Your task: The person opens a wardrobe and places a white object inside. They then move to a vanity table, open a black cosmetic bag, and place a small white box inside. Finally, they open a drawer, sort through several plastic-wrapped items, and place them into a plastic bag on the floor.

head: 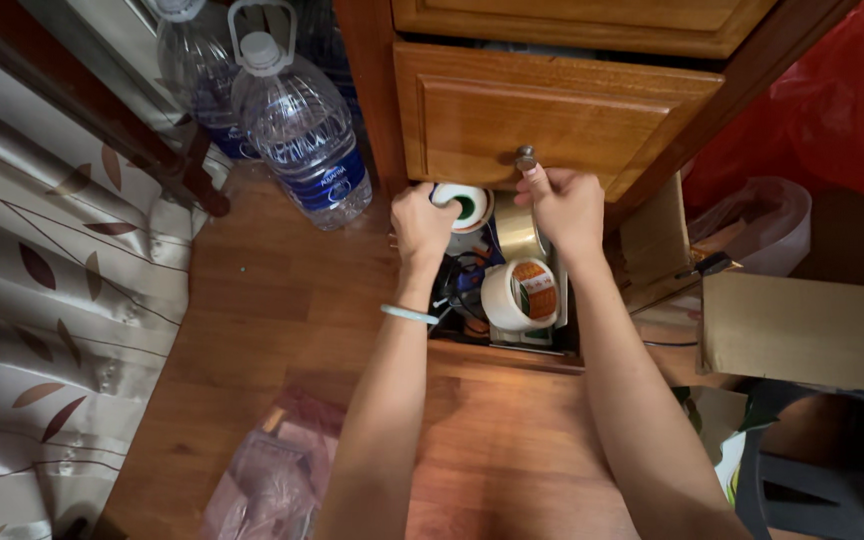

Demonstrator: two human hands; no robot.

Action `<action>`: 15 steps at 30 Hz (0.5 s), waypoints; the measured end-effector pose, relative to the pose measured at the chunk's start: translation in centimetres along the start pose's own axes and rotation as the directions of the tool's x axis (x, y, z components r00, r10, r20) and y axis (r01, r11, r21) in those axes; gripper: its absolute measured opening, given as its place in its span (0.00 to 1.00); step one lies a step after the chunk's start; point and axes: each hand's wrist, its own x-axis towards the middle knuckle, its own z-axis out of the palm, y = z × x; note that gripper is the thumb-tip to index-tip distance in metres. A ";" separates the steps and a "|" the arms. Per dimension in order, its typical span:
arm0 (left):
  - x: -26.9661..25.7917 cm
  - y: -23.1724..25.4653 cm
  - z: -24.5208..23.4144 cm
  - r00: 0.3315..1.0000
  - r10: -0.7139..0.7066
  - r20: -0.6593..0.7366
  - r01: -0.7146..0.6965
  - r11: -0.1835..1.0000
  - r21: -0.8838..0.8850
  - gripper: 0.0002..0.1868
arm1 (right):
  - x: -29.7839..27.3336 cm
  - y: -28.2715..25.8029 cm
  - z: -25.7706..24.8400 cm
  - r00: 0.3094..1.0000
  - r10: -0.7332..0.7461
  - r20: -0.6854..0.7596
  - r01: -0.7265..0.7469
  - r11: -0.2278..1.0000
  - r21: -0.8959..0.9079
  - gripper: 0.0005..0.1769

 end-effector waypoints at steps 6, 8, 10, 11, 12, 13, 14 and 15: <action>-0.3 0.9 -0.9 0.986 -0.135 0.100 0.132 0.991 0.035 0.15 | -1.2 0.0 0.3 0.999 -0.034 -0.043 0.034 0.999 0.005 0.23; -0.6 1.1 -0.8 0.979 -0.164 0.123 0.145 0.978 0.153 0.16 | -1.6 0.2 0.3 0.998 -0.052 -0.038 0.051 0.998 -0.027 0.24; -1.1 1.1 -0.5 0.989 -0.130 0.073 0.118 0.981 0.157 0.17 | -1.8 0.5 0.1 0.997 -0.069 -0.019 0.068 0.997 -0.044 0.24; -1.5 1.0 -0.2 0.993 -0.112 0.048 0.103 0.982 0.158 0.17 | -1.9 0.7 0.0 0.997 -0.078 -0.009 0.077 0.996 -0.053 0.24; -1.4 0.9 -0.2 0.994 -0.108 0.032 0.104 0.988 0.110 0.20 | -1.9 0.7 0.1 0.996 -0.085 -0.013 0.085 0.996 -0.009 0.24; -1.4 0.8 -0.1 0.994 -0.104 0.016 0.103 0.993 0.062 0.24 | -1.7 0.7 0.2 0.996 -0.092 -0.017 0.093 0.995 0.036 0.24; -1.4 0.9 0.2 0.994 -0.105 0.001 0.105 0.994 0.007 0.28 | -1.4 0.8 0.1 0.995 -0.100 -0.022 0.102 0.992 0.073 0.24; -1.4 0.9 0.4 0.994 -0.104 0.019 0.102 0.991 0.086 0.28 | -1.1 0.8 0.1 0.995 -0.093 -0.024 0.095 0.992 0.077 0.24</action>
